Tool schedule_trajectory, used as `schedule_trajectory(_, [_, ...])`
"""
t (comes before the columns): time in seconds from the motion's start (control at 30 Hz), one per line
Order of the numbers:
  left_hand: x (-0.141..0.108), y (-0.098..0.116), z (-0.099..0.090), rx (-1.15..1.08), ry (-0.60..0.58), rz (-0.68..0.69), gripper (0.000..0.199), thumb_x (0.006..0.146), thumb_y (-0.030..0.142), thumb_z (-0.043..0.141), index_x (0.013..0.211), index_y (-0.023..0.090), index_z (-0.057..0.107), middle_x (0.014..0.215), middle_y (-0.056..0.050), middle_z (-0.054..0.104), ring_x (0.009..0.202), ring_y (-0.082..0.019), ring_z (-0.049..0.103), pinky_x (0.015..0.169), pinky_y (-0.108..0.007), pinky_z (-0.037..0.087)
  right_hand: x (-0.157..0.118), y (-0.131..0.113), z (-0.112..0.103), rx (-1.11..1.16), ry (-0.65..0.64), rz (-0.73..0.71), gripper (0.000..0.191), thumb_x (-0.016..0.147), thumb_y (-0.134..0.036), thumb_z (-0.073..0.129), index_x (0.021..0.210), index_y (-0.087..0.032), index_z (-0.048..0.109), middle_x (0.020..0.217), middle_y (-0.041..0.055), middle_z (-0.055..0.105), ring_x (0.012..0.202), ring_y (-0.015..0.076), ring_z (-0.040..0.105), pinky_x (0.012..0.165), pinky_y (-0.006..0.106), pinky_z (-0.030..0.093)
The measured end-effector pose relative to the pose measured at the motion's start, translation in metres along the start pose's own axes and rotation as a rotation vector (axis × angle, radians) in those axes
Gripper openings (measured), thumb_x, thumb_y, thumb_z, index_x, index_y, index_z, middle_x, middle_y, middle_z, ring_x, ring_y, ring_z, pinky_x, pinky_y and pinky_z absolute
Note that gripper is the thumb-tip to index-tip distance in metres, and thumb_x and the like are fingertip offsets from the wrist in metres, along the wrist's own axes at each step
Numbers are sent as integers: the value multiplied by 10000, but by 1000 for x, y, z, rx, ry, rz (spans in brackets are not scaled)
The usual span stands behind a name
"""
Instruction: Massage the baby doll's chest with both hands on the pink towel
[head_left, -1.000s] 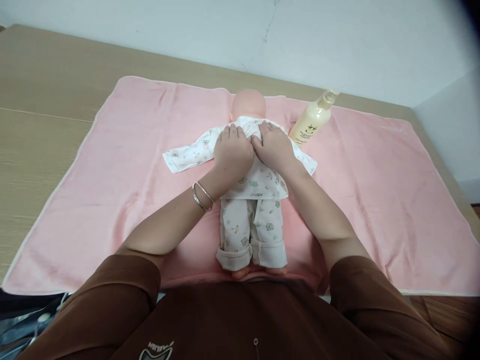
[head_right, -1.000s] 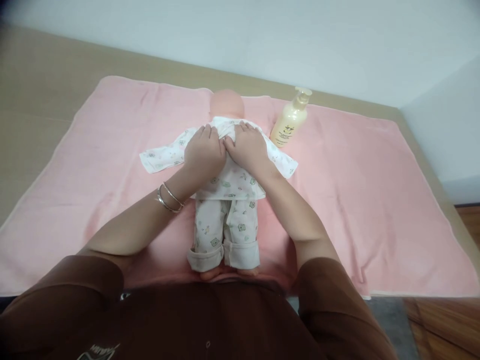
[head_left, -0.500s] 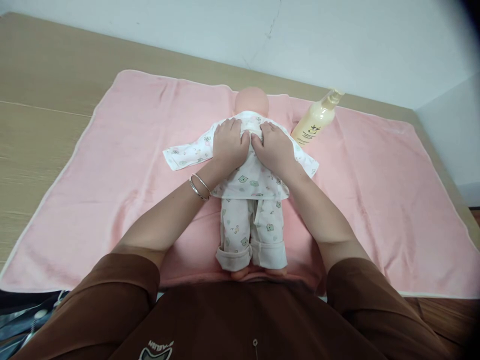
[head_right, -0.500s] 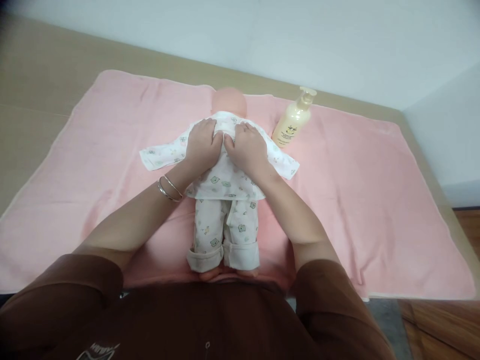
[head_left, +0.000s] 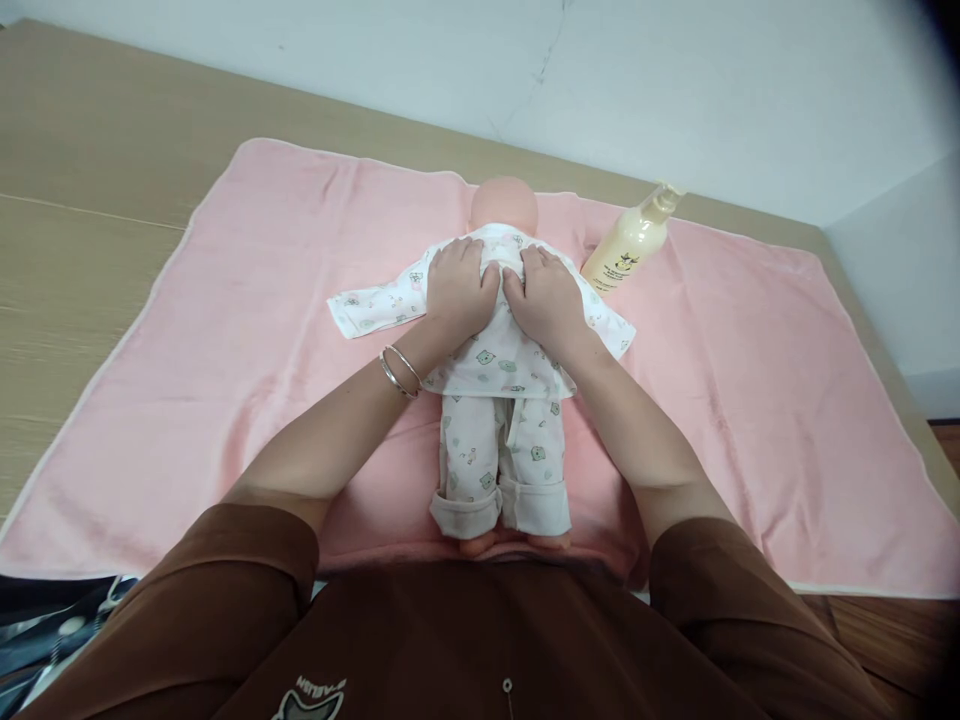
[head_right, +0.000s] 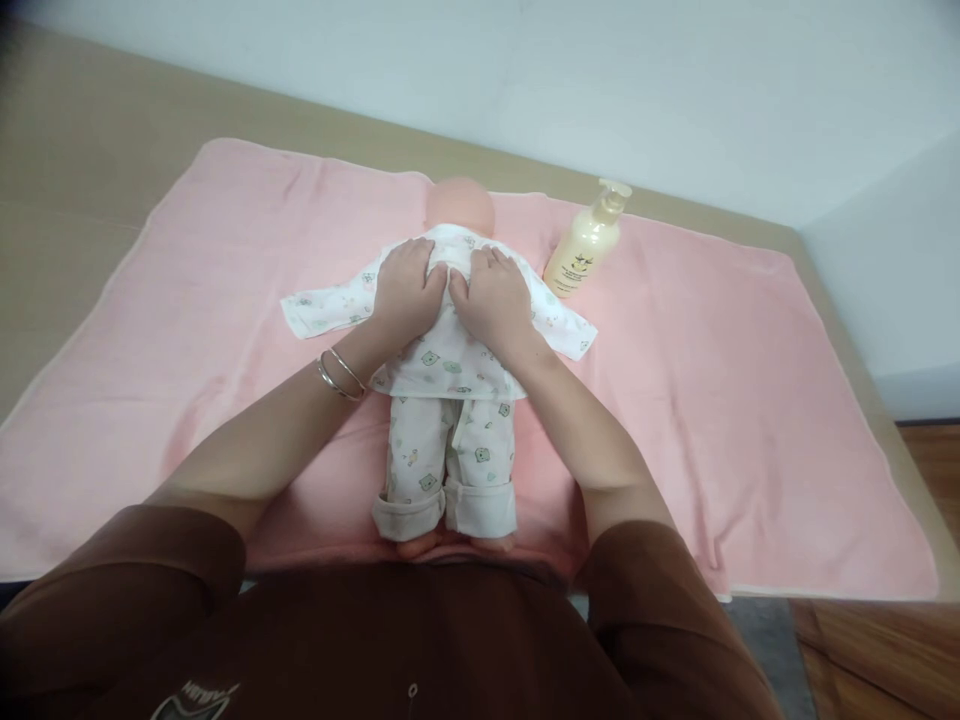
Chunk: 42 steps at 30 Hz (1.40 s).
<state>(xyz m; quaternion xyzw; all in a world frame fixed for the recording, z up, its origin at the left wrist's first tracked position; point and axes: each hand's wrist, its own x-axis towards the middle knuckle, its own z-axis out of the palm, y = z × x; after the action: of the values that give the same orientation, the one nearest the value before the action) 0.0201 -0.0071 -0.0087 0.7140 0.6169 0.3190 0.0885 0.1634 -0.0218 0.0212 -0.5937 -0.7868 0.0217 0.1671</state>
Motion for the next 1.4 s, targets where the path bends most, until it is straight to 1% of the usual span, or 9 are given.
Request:
schedule_trajectory(0.17, [-10, 14, -5, 55, -3, 10, 427, 1036, 270, 375, 1322, 72, 622, 1432, -256, 651, 1448, -371, 553, 1274, -548, 386, 7, 10, -4, 55, -62, -6, 526, 1076, -387, 405, 1452, -39, 525, 1542, 242, 581, 1484, 357, 508, 1266, 542, 359])
schedule_trajectory(0.33, [-14, 28, -19, 136, -91, 5, 412, 1034, 226, 395, 1309, 18, 621, 1490, -284, 605, 1499, -358, 511, 1309, -481, 348, 4, 4, -15, 21, -76, 27, 501, 1086, -399, 380, 1394, -57, 577, 1488, 231, 626, 1431, 358, 554, 1214, 522, 410])
schedule_trajectory(0.57, [3, 11, -31, 97, -197, 30, 360, 1037, 285, 425, 1195, 88, 682, 1316, -210, 713, 1362, -349, 623, 1226, -483, 461, -25, -28, -46, -164, -213, 106, 441, 1081, -360, 359, 1067, -125, 731, 1088, 199, 772, 1043, 368, 739, 886, 472, 565])
schedule_trajectory(0.8, [-17, 22, -17, 111, -83, 55, 520, 1050, 330, 394, 1362, -31, 600, 1532, -321, 567, 1498, -392, 508, 1297, -525, 352, 1, 6, -15, -19, -55, 40, 464, 1084, -413, 365, 1206, -99, 685, 1315, 226, 720, 1284, 385, 638, 1071, 534, 524])
schedule_trajectory(0.97, [-12, 17, -20, 60, -93, 62, 429, 1015, 300, 437, 1303, 69, 656, 1470, -237, 652, 1456, -364, 552, 1262, -526, 416, -4, 0, -13, -52, -21, 32, 464, 1077, -353, 330, 1103, -87, 710, 1193, 245, 741, 1204, 381, 663, 1066, 543, 521])
schedule_trajectory(1.13, [4, 5, -29, 39, -162, 52, 293, 974, 305, 485, 1107, 172, 710, 1222, -170, 748, 1217, -351, 680, 1122, -518, 542, -19, -17, -24, -111, -40, 31, 456, 1076, -350, 357, 989, -119, 739, 1048, 221, 756, 1088, 378, 704, 974, 516, 561])
schedule_trajectory(1.2, [3, 6, -28, 47, -161, 60, 304, 979, 316, 481, 1116, 166, 707, 1239, -179, 743, 1228, -359, 672, 1128, -528, 534, -15, -15, -23, -102, -61, 49, 465, 1077, -363, 357, 1031, -107, 742, 1093, 229, 760, 1121, 393, 704, 983, 534, 563])
schedule_trajectory(1.27, [-3, 12, -27, 76, -138, 52, 347, 998, 309, 458, 1175, 128, 696, 1323, -206, 719, 1322, -368, 632, 1179, -529, 495, -8, -7, -20, -61, -70, 56, 471, 1073, -357, 358, 1158, -72, 723, 1257, 251, 738, 1250, 408, 666, 1060, 561, 538])
schedule_trajectory(1.4, [-16, 29, -28, 153, -138, 91, 422, 1008, 224, 419, 1298, 12, 639, 1455, -280, 641, 1438, -379, 559, 1239, -519, 430, 7, 12, -8, 44, -63, -6, 527, 1052, -331, 370, 1419, -13, 573, 1552, 265, 574, 1487, 384, 510, 1226, 576, 423])
